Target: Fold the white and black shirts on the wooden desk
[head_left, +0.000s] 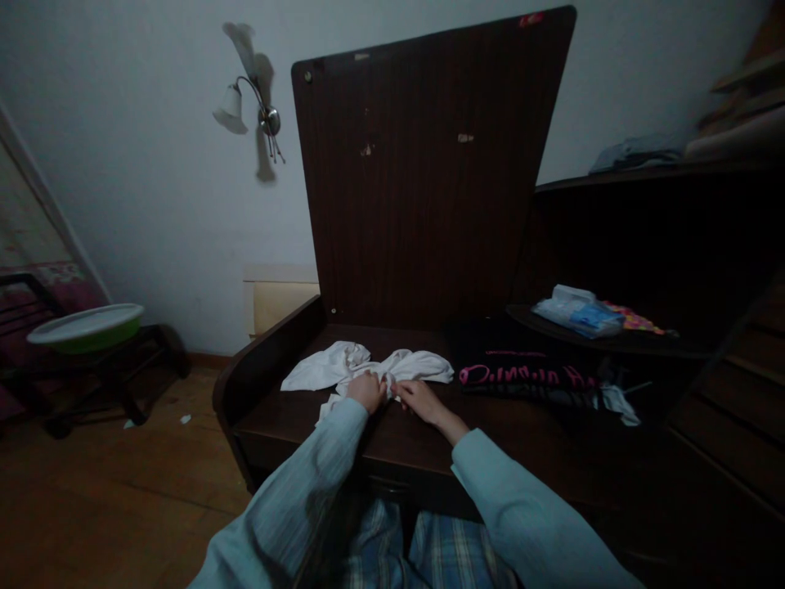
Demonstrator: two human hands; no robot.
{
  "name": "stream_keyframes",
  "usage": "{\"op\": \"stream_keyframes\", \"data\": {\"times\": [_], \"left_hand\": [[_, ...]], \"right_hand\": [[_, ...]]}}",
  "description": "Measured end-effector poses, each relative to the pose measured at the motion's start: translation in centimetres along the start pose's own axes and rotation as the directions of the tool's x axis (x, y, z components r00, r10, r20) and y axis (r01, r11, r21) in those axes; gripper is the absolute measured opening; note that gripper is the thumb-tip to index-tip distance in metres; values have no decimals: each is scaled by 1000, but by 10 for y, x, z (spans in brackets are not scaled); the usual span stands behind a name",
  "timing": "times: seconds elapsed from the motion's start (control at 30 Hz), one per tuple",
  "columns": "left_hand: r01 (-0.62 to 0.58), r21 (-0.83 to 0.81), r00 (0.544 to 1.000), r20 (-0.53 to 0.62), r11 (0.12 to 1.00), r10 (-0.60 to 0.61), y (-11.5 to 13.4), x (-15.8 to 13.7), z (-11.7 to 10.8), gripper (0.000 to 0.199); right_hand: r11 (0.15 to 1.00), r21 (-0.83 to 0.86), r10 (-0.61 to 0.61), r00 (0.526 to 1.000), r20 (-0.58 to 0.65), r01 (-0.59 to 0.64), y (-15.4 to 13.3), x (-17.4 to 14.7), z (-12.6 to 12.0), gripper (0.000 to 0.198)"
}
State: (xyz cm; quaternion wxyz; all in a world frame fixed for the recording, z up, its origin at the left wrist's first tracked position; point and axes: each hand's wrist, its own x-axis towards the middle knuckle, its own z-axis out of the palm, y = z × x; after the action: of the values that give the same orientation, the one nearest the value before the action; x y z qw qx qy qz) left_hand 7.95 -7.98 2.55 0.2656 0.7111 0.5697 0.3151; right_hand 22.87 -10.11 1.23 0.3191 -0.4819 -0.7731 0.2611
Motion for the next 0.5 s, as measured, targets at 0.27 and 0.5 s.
{"op": "stream_keyframes", "data": {"times": [0.27,0.5], "left_hand": [[-518,105,680,653,849,334,37,-37,-2,37],[-375,5,895,262,927,361,31,18,-51,26]], "right_hand": [[984,-145,80,981,-179,-107,13,3,0,26],[937,-264,100,902,-421,-228,21,1,-9,29]]}}
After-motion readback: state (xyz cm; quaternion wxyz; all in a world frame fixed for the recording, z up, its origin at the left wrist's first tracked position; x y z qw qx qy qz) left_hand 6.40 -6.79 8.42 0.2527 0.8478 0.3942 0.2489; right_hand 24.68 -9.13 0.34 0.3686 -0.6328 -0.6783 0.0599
